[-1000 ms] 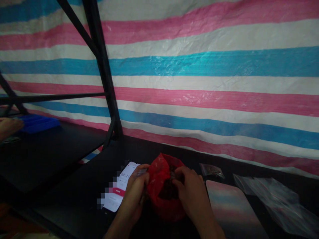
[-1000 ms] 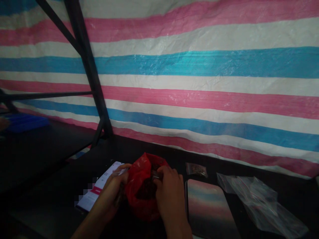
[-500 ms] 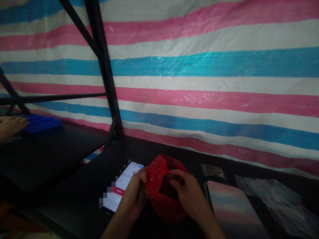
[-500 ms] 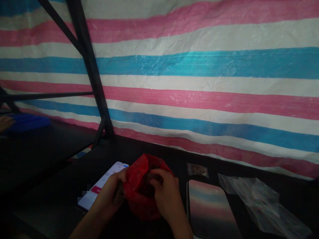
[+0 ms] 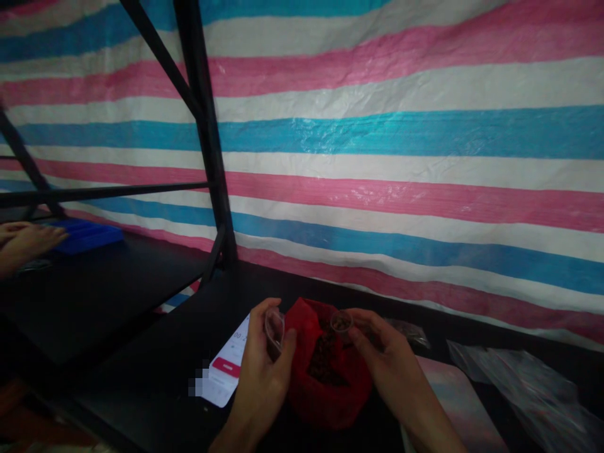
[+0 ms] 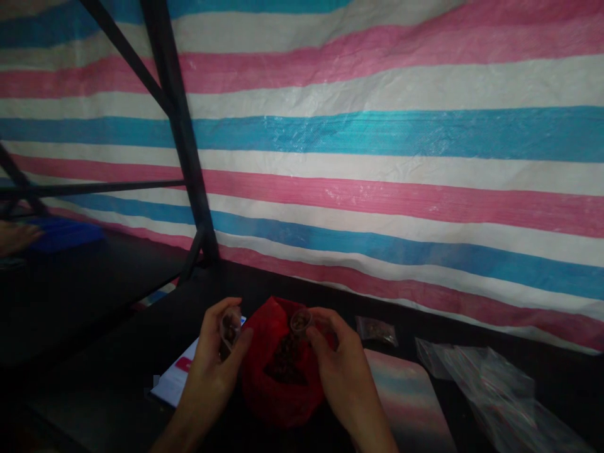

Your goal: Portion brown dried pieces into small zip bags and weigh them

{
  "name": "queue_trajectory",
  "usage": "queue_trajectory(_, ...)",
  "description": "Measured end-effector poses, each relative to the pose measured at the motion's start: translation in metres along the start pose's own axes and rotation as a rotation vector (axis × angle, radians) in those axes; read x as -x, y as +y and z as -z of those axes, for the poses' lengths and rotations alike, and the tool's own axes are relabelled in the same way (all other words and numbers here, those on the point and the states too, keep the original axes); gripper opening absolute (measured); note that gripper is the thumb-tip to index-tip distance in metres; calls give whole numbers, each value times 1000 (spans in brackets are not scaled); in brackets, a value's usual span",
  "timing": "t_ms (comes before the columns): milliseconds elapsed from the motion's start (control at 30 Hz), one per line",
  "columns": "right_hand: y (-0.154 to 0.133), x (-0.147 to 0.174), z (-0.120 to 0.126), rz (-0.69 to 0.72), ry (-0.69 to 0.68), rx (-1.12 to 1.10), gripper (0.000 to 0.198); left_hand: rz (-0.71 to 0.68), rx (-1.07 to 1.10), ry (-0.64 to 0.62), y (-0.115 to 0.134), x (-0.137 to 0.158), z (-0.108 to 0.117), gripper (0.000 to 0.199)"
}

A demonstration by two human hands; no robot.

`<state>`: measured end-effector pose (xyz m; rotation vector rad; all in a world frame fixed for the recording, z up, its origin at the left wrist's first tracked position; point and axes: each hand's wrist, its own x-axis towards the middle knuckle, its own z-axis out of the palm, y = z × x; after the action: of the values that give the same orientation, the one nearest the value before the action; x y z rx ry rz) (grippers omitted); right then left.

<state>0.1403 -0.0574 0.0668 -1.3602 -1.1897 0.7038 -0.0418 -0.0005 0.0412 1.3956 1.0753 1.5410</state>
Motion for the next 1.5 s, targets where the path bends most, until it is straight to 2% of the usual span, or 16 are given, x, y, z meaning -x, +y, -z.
queue_trajectory(100, -24, 6, -4, 19, -19, 18, 31, -54, -98, -114, 4, 9, -6, 29)
queue_trajectory(267, -42, 16, -14, 111, -52, 171, 31, 42, -109, -272, 0, 14, -14, 22)
queue_trajectory(467, -33, 18, -19, 325, -122, 374, 48, 73, -63, -346, -8, 18, -17, 34)
queue_trajectory(600, -32, 19, -20, 406, -146, 461, 57, 61, -44, -364, -7, 20, -20, 37)
queue_trajectory(767, -29, 18, -19, 444, -31, 461, 41, 63, -38, -348, -7, 21, -22, 34)
queue_trajectory(833, -28, 16, -15, 417, 76, 448, 33, 62, -40, -338, -7, 20, -22, 35)
queue_trajectory(933, -24, 13, -6, 283, 173, 498, 20, 32, -53, -247, -5, 17, -21, 38)
queue_trajectory(1067, -12, 13, -6, 49, -23, 655, 16, 49, -12, -50, 2, 15, -20, 42)
queue_trajectory(1167, -5, 16, -14, -24, -133, 657, 22, 35, 15, 41, 8, 17, -21, 42)
queue_trajectory(1233, -5, 17, -17, -8, -133, 570, 26, -8, 19, 52, 9, 19, -22, 43)
queue_trajectory(1367, -19, 17, -10, 29, -85, 274, 19, -145, -71, -6, 0, 23, -23, 45)
queue_trajectory(1500, -35, 22, -4, 4, -134, 125, 14, -230, -156, -60, -13, 29, -24, 54)
